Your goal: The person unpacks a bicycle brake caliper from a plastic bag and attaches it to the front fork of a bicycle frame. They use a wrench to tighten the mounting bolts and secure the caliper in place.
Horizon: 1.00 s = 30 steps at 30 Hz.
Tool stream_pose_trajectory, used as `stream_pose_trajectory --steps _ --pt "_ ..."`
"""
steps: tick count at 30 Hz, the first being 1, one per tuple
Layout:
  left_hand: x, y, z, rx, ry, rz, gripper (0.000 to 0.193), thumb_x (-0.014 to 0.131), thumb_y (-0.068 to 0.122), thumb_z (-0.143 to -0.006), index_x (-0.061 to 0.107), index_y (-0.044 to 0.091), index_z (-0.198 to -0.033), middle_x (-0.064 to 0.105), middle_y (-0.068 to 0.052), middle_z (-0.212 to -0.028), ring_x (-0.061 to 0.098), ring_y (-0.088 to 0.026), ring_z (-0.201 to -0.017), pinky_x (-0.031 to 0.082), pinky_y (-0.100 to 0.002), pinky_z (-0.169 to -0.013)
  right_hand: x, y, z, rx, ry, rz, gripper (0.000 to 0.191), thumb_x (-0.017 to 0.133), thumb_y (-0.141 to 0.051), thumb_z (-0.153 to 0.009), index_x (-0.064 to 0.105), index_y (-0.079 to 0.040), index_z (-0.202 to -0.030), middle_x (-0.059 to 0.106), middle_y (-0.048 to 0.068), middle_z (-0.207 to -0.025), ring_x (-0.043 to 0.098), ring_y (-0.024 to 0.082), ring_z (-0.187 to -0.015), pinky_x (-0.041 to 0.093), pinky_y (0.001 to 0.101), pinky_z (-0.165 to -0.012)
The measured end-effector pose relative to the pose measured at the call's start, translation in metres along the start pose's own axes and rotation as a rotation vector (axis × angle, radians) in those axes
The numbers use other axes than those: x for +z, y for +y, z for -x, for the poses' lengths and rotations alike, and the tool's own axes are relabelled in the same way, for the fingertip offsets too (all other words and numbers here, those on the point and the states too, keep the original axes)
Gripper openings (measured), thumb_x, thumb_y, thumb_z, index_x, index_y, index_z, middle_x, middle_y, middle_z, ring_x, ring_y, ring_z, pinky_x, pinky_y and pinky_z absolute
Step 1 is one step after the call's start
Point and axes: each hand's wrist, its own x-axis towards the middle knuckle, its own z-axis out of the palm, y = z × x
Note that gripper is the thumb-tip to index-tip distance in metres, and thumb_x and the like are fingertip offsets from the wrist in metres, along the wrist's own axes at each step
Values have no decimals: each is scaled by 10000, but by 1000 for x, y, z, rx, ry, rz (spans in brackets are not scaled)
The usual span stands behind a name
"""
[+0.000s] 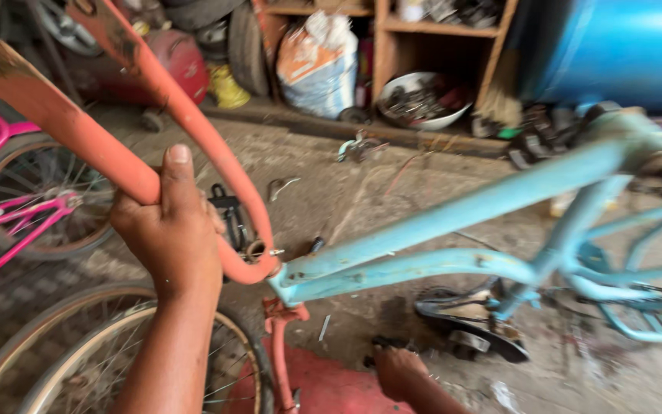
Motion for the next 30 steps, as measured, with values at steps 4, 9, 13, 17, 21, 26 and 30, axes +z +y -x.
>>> stream_pose_trajectory --steps 4,9,13,17,21,26,30 --pt "-1 -9 2 8 25 -44 323 659 210 -1069 512 27 -846 517 18 -613 480 -103 -450 383 -305 -413 -13 19 33 40 235 71 268 494 -225 -1046 607 -74 -1237 704 205 -1087 707 369 -955 569 485 -824" --pt "4 -28 16 70 136 -314 354 701 253 -1075 557 -69 -1052 618 -145 -955 605 -294 -837 492 -455 -744 -124 50 103 82 393 -474 321 654 -265 -873 747 -145 -1156 736 173 -979 718 285 -866 569 416 -750" --pt "15 -18 44 286 269 -451 554 662 190 -1045 415 -144 -1412 449 -331 -1377 472 -465 -1264 363 -566 -1042 -238 50 189 -108 658 -651 391 645 -203 -876 699 -36 -1225 736 86 -808 630 145 -686 539 358 -592" --pt "66 32 81 448 210 -301 692 641 246 -1116 274 -166 -1533 356 -361 -1532 364 -487 -1442 279 -539 -1207 -307 45 289 92 771 -1016 435 611 -146 -927 628 -72 -1355 638 38 -753 481 109 -563 387 284 -493" --pt "139 101 145 523 -583 200 366 722 281 -977 592 43 -1222 633 -159 -1282 605 -336 -1284 451 -466 -1141 -337 48 342 -38 895 -1380 469 601 -111 -944 547 -78 -1409 606 29 -783 454 79 -574 352 249 -478" --pt "201 157 216 257 -1058 157 318 722 267 -891 660 41 -1107 630 -148 -1380 591 -329 -1312 481 -446 -1038 -334 71 366 -29 984 -1438 389 603 -163 -970 618 -30 -1335 596 40 -798 475 92 -596 369 257 -476" --pt "214 170 231 -116 -1190 157 323 625 358 -954 664 123 -1171 650 -53 -1276 662 -255 -1208 559 -402 -986 -331 105 393 165 965 -1162 377 484 -291 -1010 629 -65 -1275 727 55 -840 498 122 -584 438 288 -504"
